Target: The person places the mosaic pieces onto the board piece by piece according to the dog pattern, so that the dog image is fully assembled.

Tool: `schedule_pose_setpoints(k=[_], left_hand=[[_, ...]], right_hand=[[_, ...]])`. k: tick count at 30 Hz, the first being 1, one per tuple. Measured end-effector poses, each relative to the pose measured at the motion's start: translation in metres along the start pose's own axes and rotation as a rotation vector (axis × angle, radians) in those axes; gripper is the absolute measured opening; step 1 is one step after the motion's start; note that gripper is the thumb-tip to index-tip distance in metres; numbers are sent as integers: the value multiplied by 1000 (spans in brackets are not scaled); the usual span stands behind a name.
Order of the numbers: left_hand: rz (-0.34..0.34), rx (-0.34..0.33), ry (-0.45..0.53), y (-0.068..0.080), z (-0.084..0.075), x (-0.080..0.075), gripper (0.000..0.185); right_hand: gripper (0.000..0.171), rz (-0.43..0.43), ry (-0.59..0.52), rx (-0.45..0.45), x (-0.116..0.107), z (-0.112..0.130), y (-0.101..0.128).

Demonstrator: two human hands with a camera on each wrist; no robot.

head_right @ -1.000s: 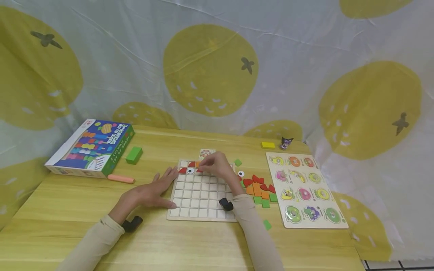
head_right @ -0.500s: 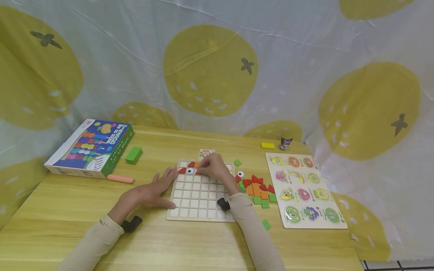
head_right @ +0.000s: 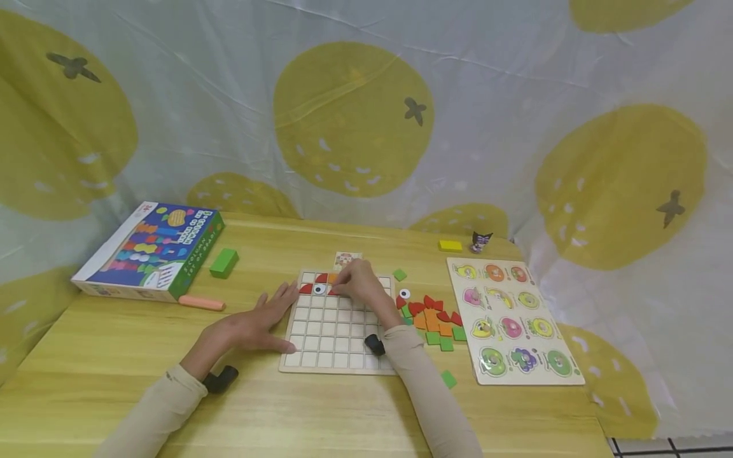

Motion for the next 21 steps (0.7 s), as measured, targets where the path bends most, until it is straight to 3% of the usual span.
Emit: schedule_pose_setpoints(k=[7,13,21], left_hand=[[-7,6,5,-1,3,1,117],[-8,16,10,-1,0,1,118],[-9,4,13,-1,-1,0,118]], right_hand=[[5,-66,-30,-19,-13,0,6],[14,-95,-41,-111,-54,-3,30],[22,-124,-17,-71,-98,-38,64]])
Point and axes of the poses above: each hand's wrist, its own y-axis away from the middle knuckle, its own x-axis out of the palm, z = x × y, the point moved 3 cm from there along -y, towards the middle knuckle, and after that the axes turned 2 degrees about z, right-handed, at the moved point
